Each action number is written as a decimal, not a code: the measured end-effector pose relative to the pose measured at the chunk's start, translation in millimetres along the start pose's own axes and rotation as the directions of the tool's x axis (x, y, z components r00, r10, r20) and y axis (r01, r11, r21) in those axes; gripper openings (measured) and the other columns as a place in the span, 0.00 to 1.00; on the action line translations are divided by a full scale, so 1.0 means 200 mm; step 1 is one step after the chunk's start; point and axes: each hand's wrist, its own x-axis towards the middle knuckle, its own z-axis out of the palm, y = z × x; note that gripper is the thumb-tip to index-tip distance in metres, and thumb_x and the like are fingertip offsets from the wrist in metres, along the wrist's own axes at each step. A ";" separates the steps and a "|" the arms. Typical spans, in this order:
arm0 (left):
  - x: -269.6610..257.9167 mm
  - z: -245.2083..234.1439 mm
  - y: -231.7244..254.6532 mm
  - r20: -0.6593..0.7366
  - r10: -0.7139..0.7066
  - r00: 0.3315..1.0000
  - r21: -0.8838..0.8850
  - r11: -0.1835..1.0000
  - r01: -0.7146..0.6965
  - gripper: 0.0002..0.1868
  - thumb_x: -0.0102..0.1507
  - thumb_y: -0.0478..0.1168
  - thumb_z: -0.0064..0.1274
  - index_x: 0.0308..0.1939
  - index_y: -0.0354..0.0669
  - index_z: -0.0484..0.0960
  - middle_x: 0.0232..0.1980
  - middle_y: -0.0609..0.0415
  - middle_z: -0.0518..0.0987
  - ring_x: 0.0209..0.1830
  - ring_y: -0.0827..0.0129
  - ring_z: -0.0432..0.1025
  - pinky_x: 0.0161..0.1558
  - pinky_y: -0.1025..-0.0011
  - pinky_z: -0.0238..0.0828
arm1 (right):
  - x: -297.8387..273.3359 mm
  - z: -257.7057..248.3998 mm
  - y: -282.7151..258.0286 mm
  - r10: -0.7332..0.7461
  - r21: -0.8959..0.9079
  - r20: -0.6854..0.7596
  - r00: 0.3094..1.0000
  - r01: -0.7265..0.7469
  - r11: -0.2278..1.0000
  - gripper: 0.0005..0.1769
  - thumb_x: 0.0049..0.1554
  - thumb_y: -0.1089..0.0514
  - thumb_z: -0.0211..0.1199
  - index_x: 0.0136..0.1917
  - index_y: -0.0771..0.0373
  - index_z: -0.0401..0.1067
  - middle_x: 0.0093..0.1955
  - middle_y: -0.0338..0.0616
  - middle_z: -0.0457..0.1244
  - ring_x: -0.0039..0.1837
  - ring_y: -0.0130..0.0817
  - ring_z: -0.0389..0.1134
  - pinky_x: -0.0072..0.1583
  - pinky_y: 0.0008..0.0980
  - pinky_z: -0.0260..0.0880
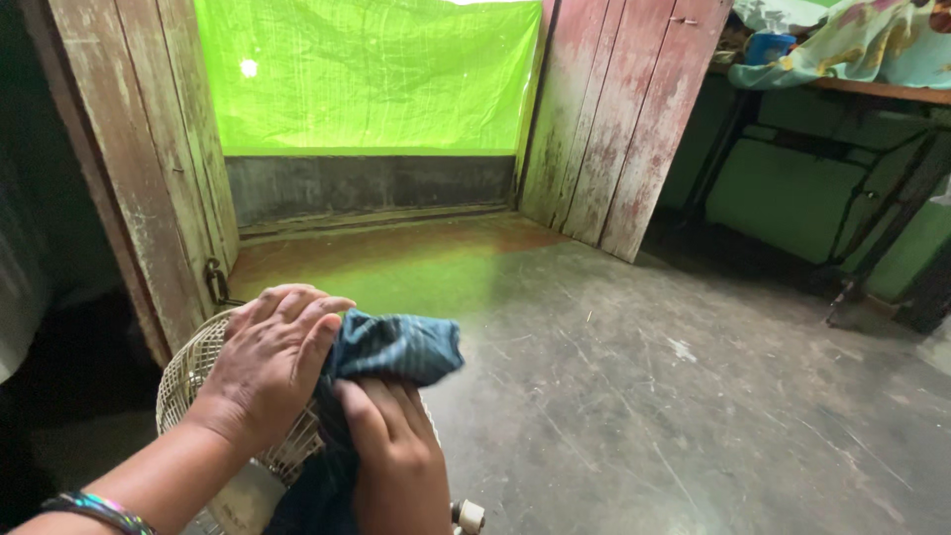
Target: The person organizes cables on a set-top box and then cleans a table fan with a cloth. They first wrap the cables around the box, then pick up a cloth and wipe the fan's cage and blades.
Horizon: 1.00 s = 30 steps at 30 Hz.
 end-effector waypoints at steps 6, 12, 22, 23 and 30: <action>0.00 -0.01 0.01 0.060 -0.072 0.996 -0.010 0.997 0.073 0.23 0.69 0.53 0.30 0.54 0.51 0.79 0.56 0.56 0.76 0.67 0.62 0.62 0.68 0.59 0.50 | -0.26 0.03 0.05 -0.081 -0.152 -0.077 0.994 0.069 0.986 0.23 0.52 0.62 0.62 0.62 0.61 0.72 0.61 0.57 0.66 0.67 0.61 0.68 0.71 0.54 0.66; 0.00 0.04 -0.04 0.042 -0.066 0.997 0.031 0.997 0.065 0.20 0.69 0.50 0.32 0.50 0.51 0.80 0.56 0.56 0.76 0.66 0.61 0.63 0.66 0.60 0.53 | 0.03 0.03 -0.08 0.077 -0.009 0.055 0.996 -0.077 0.997 0.32 0.49 0.68 0.58 0.69 0.66 0.67 0.68 0.63 0.61 0.70 0.65 0.61 0.71 0.55 0.60; 0.01 0.04 -0.01 0.062 -0.066 0.996 0.040 0.997 0.064 0.18 0.67 0.51 0.36 0.50 0.51 0.79 0.54 0.57 0.75 0.65 0.61 0.62 0.67 0.60 0.51 | -0.19 0.02 0.04 -0.056 -0.036 0.050 0.997 0.058 0.998 0.23 0.55 0.64 0.59 0.65 0.61 0.71 0.68 0.56 0.64 0.71 0.58 0.67 0.73 0.50 0.65; 0.01 0.03 -0.01 0.071 -0.069 0.995 0.040 0.997 0.067 0.18 0.67 0.51 0.36 0.50 0.52 0.79 0.54 0.57 0.75 0.66 0.62 0.62 0.67 0.60 0.51 | -0.27 0.02 0.06 -0.052 -0.080 0.066 0.996 0.057 0.995 0.22 0.56 0.62 0.60 0.65 0.60 0.72 0.68 0.55 0.65 0.69 0.55 0.68 0.71 0.49 0.67; 0.02 0.04 -0.05 0.153 -0.076 0.985 0.050 0.996 0.069 0.20 0.66 0.52 0.32 0.49 0.55 0.80 0.56 0.60 0.75 0.68 0.63 0.60 0.69 0.61 0.49 | -0.12 0.02 -0.02 0.030 -0.053 0.086 0.996 -0.025 0.998 0.40 0.47 0.60 0.63 0.73 0.68 0.64 0.69 0.67 0.61 0.69 0.66 0.62 0.72 0.55 0.57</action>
